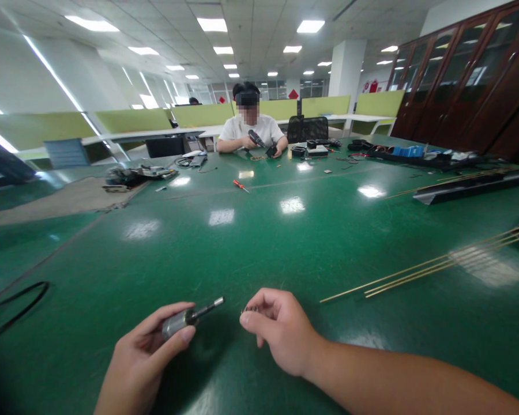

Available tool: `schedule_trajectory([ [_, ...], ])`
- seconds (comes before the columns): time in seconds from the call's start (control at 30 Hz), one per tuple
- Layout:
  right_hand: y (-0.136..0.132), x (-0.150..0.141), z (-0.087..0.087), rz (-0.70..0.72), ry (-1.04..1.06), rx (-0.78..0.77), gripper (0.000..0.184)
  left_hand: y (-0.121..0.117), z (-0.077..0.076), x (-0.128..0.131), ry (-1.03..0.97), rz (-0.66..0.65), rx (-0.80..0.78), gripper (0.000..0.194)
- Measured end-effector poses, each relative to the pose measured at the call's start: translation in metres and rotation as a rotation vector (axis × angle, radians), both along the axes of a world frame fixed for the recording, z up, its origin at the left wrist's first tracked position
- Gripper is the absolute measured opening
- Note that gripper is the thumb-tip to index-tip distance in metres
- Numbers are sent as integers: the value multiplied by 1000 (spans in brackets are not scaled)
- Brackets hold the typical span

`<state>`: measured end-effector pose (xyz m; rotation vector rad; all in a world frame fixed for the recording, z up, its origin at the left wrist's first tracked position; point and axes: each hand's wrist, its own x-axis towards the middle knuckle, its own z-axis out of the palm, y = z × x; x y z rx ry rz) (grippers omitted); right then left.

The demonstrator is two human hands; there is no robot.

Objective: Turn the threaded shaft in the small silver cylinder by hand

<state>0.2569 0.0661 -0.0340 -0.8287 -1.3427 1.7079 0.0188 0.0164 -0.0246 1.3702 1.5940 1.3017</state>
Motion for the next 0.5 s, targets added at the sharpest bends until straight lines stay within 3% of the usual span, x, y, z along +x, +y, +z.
schedule_trajectory([
  [0.13,0,-1,-1,23,32,-26,32,9,1,-3,-309,54,-52,42],
  [0.27,-1,-4,-4,22,28,-22,30,8,19,6,-550,95,-185,37],
  [0.37,-2,-6,-6,37,6,-1,28,-1,31,8,-616,158,-272,38],
  [0.5,-3,-8,-6,52,-25,32,24,-24,36,-14,-614,256,-248,61],
])
